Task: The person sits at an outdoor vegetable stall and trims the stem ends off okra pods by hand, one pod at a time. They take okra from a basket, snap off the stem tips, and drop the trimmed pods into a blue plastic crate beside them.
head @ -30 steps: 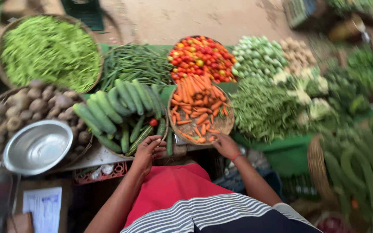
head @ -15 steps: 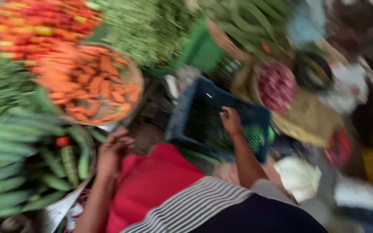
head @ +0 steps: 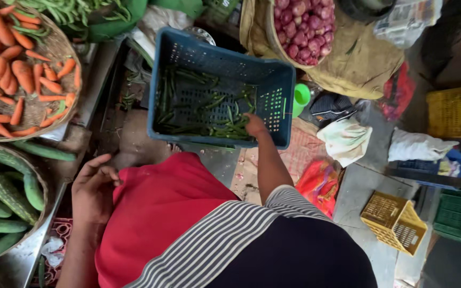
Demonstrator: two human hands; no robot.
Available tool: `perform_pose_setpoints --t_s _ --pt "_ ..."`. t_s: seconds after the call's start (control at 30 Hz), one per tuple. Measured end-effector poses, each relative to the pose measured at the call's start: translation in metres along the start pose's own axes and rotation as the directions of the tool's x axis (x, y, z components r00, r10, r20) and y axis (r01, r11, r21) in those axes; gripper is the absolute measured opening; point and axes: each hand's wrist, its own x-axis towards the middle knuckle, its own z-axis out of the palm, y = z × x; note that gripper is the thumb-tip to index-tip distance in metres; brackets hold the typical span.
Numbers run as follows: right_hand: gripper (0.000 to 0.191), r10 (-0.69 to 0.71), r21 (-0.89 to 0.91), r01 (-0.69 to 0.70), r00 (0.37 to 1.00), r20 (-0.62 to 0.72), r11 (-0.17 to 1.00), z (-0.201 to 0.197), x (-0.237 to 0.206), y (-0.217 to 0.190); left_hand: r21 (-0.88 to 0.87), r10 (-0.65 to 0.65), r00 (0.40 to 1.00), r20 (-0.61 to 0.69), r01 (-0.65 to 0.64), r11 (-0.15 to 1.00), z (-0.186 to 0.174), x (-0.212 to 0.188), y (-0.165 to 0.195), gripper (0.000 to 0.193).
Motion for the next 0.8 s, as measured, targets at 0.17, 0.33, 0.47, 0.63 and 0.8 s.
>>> perform_pose_setpoints --t_s 0.17,0.33,0.47,0.63,0.8 --pt "0.054 -0.111 0.142 0.094 0.987 0.120 0.985 0.028 0.053 0.010 -0.066 0.145 0.989 -0.011 -0.145 0.987 0.005 -0.008 -0.029 0.045" --pt "0.060 -0.061 -0.116 0.106 0.939 0.339 0.988 0.064 0.086 -0.011 -0.059 0.150 0.982 -0.118 -0.157 0.986 0.017 -0.018 -0.052 0.048" --pt "0.042 0.123 -0.355 -0.061 0.980 0.156 0.933 0.072 0.087 -0.017 0.003 0.180 0.969 -0.168 -0.182 0.983 0.035 -0.024 -0.053 0.049" --pt "0.039 0.043 -0.062 -0.056 0.981 -0.190 0.996 0.062 0.097 -0.012 0.033 0.196 0.963 -0.185 -0.193 0.981 0.062 -0.012 -0.046 0.045" --pt "0.033 -0.348 -0.176 0.316 0.916 -0.198 0.932 0.066 0.121 -0.014 0.066 0.179 0.957 -0.229 -0.168 0.984 0.079 0.001 -0.048 0.041"
